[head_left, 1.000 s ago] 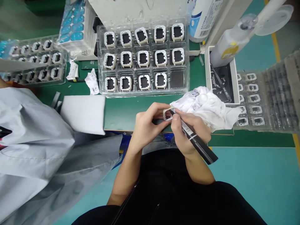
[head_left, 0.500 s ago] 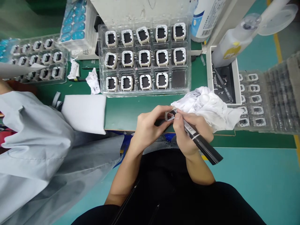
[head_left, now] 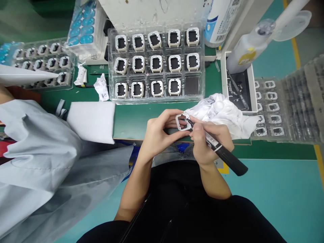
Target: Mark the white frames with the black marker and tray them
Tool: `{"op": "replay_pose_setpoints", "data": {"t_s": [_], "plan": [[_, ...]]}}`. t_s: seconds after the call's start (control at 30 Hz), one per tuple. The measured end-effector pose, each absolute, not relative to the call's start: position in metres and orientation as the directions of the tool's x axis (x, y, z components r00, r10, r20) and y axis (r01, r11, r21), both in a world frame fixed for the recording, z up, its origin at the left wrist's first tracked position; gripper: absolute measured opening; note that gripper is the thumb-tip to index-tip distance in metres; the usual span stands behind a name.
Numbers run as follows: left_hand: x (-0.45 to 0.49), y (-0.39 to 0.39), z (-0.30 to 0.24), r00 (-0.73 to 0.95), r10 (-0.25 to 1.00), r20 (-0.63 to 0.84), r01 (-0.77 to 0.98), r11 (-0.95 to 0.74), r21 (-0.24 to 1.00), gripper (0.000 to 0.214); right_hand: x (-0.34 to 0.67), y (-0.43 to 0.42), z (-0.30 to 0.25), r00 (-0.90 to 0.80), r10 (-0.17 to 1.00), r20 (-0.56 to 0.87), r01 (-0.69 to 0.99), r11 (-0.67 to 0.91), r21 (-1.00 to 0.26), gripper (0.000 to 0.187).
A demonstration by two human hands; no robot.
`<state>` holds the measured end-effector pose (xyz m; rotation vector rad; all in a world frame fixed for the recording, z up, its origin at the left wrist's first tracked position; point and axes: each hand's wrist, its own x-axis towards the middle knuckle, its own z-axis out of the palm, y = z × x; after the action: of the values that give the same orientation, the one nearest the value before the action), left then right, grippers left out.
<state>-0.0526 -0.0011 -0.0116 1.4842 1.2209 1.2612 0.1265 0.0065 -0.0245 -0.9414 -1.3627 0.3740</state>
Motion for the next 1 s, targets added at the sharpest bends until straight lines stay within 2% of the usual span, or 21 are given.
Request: {"op": "replay_pose_setpoints", "data": {"t_s": [0.13,0.23,0.33,0.43,0.53,0.67,0.77,0.87,1.0], "plan": [[-0.052,-0.001,-0.013,0.025,0.978,0.208,0.206,-0.209,0.956,0.071,0.125,0.007,-0.03,0.235,0.696,0.679,0.252,0.631,-0.734,0.012],[-0.049,-0.003,-0.016,0.022,0.951,0.308,0.285,-0.301,0.91,0.059,0.125,0.009,-0.032,0.263,0.68,0.684,0.235,0.643,-0.729,0.011],[-0.052,-0.002,-0.016,-0.003,0.894,0.448,0.431,-0.403,0.807,0.05,0.125,0.012,-0.033,0.354,0.62,0.7,0.223,0.671,-0.707,0.011],[-0.062,0.014,-0.008,0.027,0.847,0.531,0.593,-0.441,0.674,0.052,0.126,0.018,-0.035,0.414,0.569,0.71,0.204,0.702,-0.682,0.01],[-0.07,0.052,0.006,0.076,0.834,0.547,0.689,-0.44,0.575,0.06,0.127,0.022,-0.039,0.411,0.551,0.727,0.225,0.711,-0.666,0.009],[-0.057,0.109,0.015,0.152,0.839,0.523,0.717,-0.458,0.526,0.063,0.128,0.026,-0.044,0.422,0.515,0.746,0.25,0.725,-0.642,0.015],[-0.047,0.131,0.009,0.185,0.849,0.496,0.74,-0.452,0.498,0.066,0.128,0.027,-0.046,0.448,0.531,0.72,0.251,0.698,-0.671,0.019],[-0.068,0.139,0.003,0.139,0.844,0.518,0.761,-0.426,0.489,0.061,0.127,0.028,-0.048,0.459,0.535,0.71,0.232,0.699,-0.677,0.021],[-0.155,0.156,0.0,-0.064,0.792,0.608,0.797,-0.326,0.509,0.038,0.128,0.029,-0.05,0.447,0.529,0.721,0.199,0.727,-0.657,0.018]]}}
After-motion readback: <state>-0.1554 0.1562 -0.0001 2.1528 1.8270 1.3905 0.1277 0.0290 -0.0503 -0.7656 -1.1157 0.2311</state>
